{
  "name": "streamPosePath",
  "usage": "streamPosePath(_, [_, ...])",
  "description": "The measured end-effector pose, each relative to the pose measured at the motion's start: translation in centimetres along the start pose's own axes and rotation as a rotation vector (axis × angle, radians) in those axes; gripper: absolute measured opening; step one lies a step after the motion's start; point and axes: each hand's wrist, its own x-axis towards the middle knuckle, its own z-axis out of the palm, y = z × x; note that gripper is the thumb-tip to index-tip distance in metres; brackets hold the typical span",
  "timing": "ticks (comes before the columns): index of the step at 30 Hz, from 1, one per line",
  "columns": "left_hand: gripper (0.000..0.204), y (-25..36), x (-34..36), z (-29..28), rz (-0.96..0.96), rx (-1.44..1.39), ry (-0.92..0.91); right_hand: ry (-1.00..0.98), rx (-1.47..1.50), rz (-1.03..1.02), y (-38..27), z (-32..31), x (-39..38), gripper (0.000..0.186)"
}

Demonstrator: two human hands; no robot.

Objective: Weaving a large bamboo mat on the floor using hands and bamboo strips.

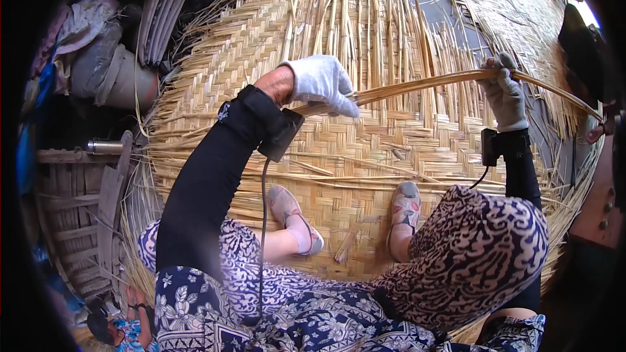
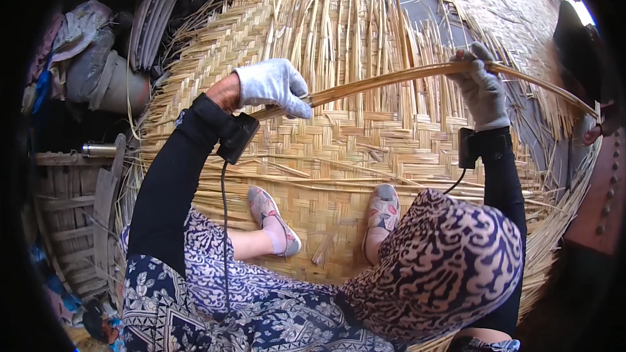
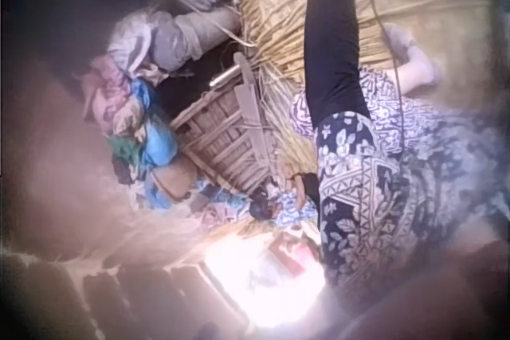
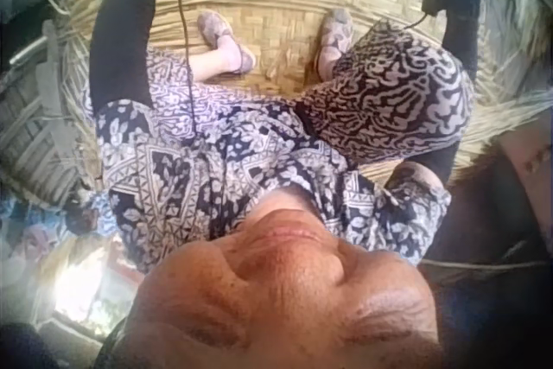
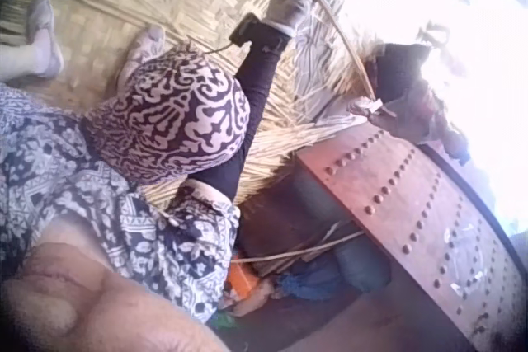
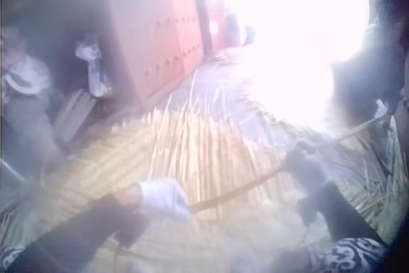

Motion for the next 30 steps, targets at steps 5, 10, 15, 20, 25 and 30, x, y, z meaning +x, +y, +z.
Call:
streamPosePath(5, [0.020, -2.6, 2.4, 0.0, -0.075, 0.571, 0.424, 0.258, -0.193, 0.191, 4.5, 1.2, 3.0, 0.043])
streamPosePath(10, [0.024, -12.0, 3.7, 1.1, -0.012, 0.447, 1.172, 0.138, -0.610, 0.826, 13.0, 2.5, 3.3, 0.060])
streamPosePath(15, [0.024, -16.6, 3.4, 2.2, -0.217, -0.769, 1.334, 0.262, -0.682, 0.956, 19.6, 1.4, 3.9, 0.043])
streamPosePath(20, [0.023, -18.2, 5.1, 4.8, -0.343, -0.796, 1.212, 0.100, -1.533, 0.626, 22.7, -1.5, 3.7, 0.041])
streamPosePath(25, [0.024, -18.3, 5.3, 5.2, -0.319, -0.779, 1.197, 0.149, -1.439, 0.767, 21.2, -1.4, 3.7, 0.020])
streamPosePath(30, [0.025, -18.9, 5.5, 6.5, -0.354, -0.780, 1.170, 0.248, -1.091, 0.760, 21.0, -0.6, 1.8, 0.027])
